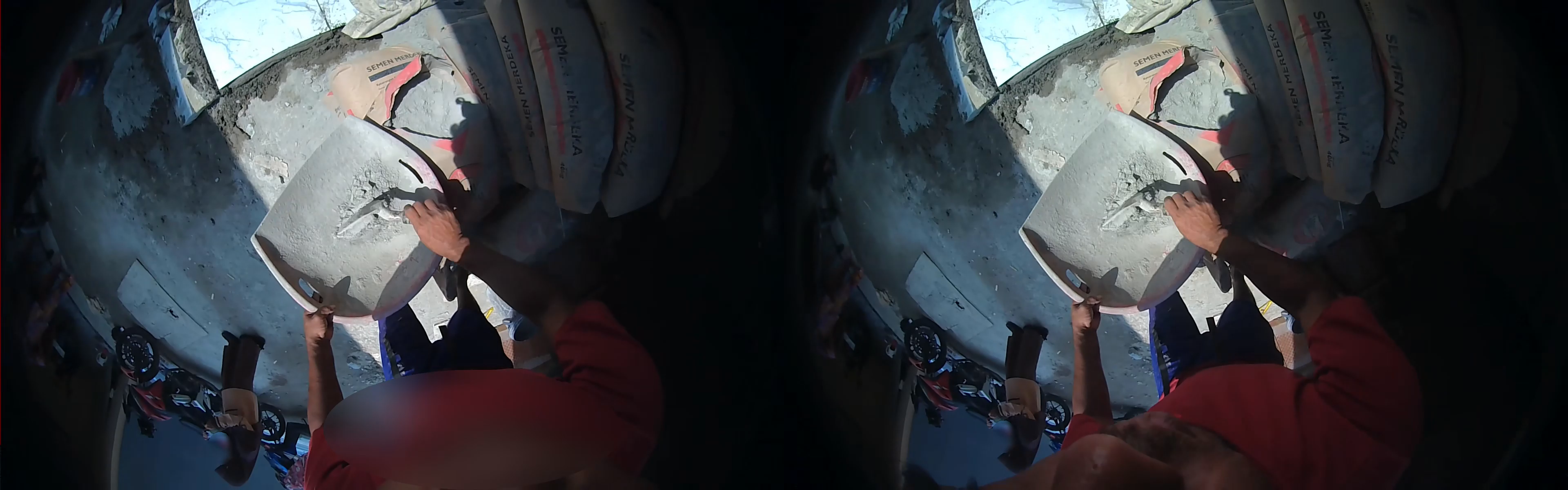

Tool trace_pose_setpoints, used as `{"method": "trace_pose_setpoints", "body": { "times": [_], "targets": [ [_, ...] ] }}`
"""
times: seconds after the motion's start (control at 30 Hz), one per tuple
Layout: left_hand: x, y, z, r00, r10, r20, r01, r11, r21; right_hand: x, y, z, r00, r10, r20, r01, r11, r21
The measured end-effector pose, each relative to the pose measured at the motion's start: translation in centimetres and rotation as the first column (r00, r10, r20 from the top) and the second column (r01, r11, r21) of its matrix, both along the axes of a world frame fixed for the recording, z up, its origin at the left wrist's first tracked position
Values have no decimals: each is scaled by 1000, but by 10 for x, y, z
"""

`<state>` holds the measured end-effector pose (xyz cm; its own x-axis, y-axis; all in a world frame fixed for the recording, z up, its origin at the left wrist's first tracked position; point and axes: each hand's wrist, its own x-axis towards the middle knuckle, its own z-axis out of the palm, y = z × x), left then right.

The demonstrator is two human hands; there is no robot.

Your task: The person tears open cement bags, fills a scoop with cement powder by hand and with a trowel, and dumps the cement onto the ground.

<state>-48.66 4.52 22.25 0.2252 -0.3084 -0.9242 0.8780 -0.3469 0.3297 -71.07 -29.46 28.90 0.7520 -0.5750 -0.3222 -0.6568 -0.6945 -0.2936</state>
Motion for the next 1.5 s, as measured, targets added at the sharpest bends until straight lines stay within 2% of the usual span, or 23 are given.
{"method": "trace_pose_setpoints", "body": {
  "times": [0.1,0.13,0.2,0.27,0.33,0.4,0.5,0.53,0.6,0.73,0.8,0.93,1.0,1.1,1.13,1.17,1.23,1.27,1.33,1.37,1.43,1.47,1.5],
  "targets": [
    [-2,8,-7,999,35,-1,-35,999,16,-7,-24,12,998,55,40,-52,996,-69],
    [-1,6,-4,999,38,-2,-38,999,15,-8,-40,23,997,47,-56,-54,988,-144],
    [3,1,0,1000,-7,-7,7,1000,24,-33,-82,12,994,-98,57,105,984,-142],
    [4,1,2,1000,9,-4,-9,1000,4,-53,-124,-1,931,-354,-94,347,934,-81],
    [6,5,-1,1000,24,4,-24,1000,-14,-72,-170,-25,859,-451,-244,426,892,-149],
    [6,15,-11,999,6,39,-5,1000,-14,-92,-210,-73,754,-564,-337,548,823,-151],
    [6,18,-9,1000,-2,24,1,1000,14,-97,-234,-134,702,-653,-285,634,755,-169],
    [7,18,-9,999,-4,33,3,1000,19,-93,-237,-146,703,-653,-282,637,754,-159],
    [7,18,-4,1000,14,2,-14,1000,-5,-85,-234,-167,748,-529,-402,575,818,-8],
    [2,16,4,998,47,41,-45,998,-51,-86,-225,-185,735,-564,-377,618,786,30],
    [3,16,13,1000,-1,32,-1,999,49,-89,-224,-186,820,-488,-301,518,855,26],
    [2,11,21,999,-6,44,5,1000,23,-78,-233,-183,847,-456,-272,486,873,50],
    [3,15,20,999,-7,37,7,1000,12,-62,-238,-176,911,-279,-303,328,937,123],
    [1,27,15,999,-3,48,-1,996,84,-51,-234,-176,892,-339,-298,406,891,204],
    [3,31,11,999,-7,47,3,997,81,-43,-242,-170,888,-200,-414,324,912,253],
    [4,35,6,999,-27,41,24,997,68,-43,-244,-177,890,-202,-410,323,913,250],
    [3,32,12,998,-44,33,42,997,63,-53,-236,-198,939,-38,-341,136,953,269],
    [3,24,19,999,-31,31,30,998,49,-57,-235,-200,938,-41,-344,140,952,271],
    [4,21,18,999,-23,28,23,999,29,-53,-237,-183,938,-126,-322,250,892,378],
    [4,25,11,999,-28,36,27,999,34,-52,-239,-176,938,-128,-321,251,892,376],
    [5,24,15,999,-31,43,29,999,43,-62,-239,-172,791,-331,-515,602,572,557],
    [5,22,15,999,-19,32,18,999,31,-70,-239,-177,792,-329,-515,601,574,557],
    [5,17,17,1000,-8,18,8,1000,21,-90,-236,-196,900,-185,-394,370,803,468]
  ]
}}
